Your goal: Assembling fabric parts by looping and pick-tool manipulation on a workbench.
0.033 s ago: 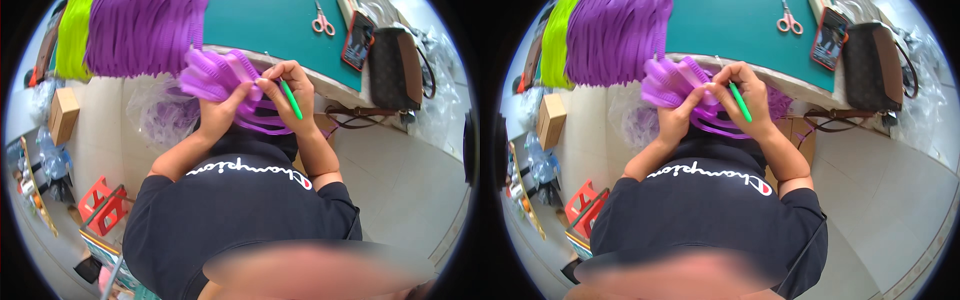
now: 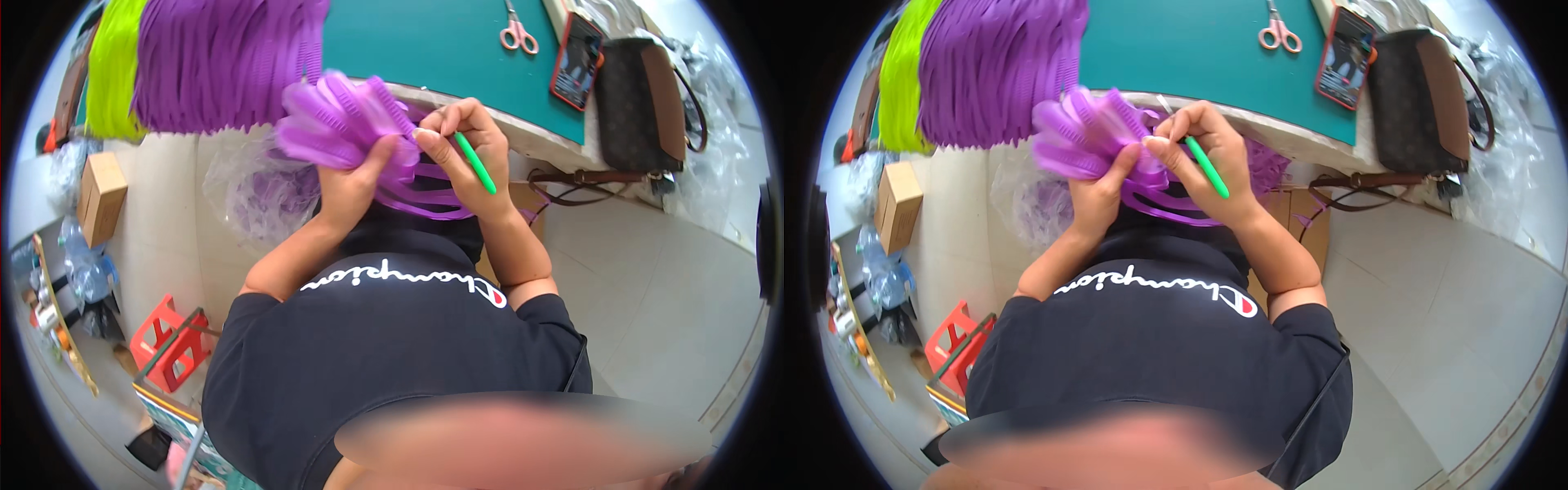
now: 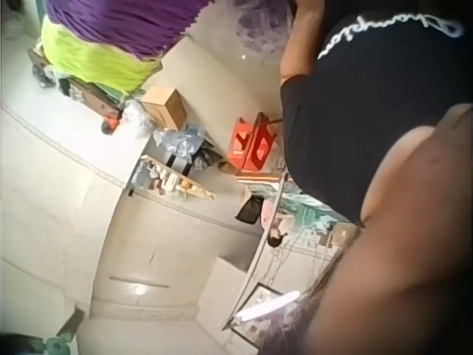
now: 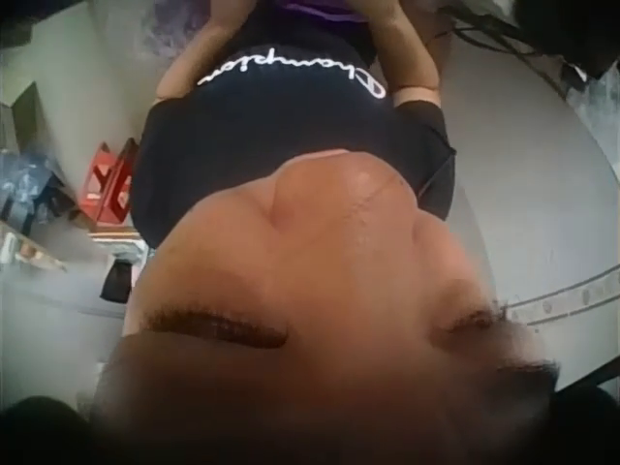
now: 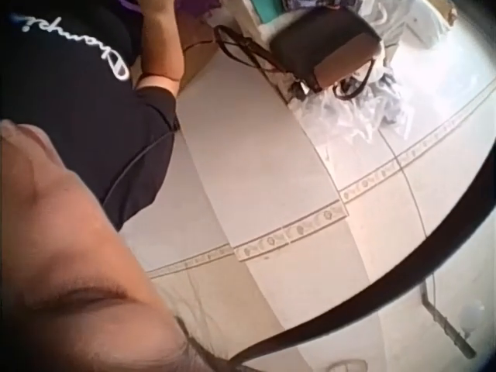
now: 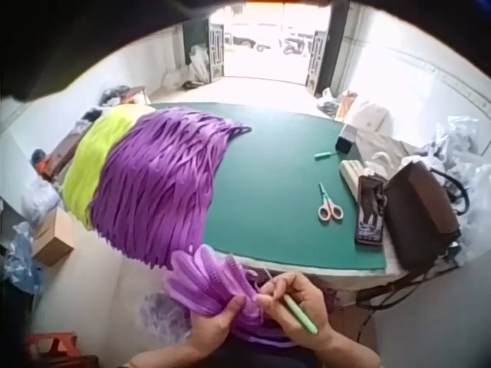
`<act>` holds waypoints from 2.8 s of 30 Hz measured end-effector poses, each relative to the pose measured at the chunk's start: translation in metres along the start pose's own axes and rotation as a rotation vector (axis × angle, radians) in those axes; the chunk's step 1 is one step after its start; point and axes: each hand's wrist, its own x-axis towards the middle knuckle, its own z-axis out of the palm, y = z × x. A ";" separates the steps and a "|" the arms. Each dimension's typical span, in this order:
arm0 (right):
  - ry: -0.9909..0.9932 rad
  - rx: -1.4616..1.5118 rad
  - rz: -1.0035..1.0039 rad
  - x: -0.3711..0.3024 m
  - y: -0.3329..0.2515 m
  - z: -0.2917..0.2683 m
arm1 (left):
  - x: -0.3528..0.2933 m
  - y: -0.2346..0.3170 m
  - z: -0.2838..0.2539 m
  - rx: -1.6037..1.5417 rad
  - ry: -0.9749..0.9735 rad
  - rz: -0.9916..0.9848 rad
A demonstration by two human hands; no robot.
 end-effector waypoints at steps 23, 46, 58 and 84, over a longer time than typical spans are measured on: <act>0.325 0.919 -0.545 -0.083 -0.233 -0.279 | 0.006 -0.077 -0.132 -1.412 -0.356 -0.553; -0.051 1.015 -0.195 -0.005 -0.156 -0.097 | 0.013 -0.004 0.095 -0.040 -0.661 -0.083; 0.082 1.103 -0.409 -0.029 -0.197 -0.143 | 0.018 0.000 0.041 -0.123 -0.709 -0.208; 0.816 0.893 -0.597 -0.135 -0.374 -0.527 | 0.016 -0.160 -0.241 -1.331 0.125 -0.483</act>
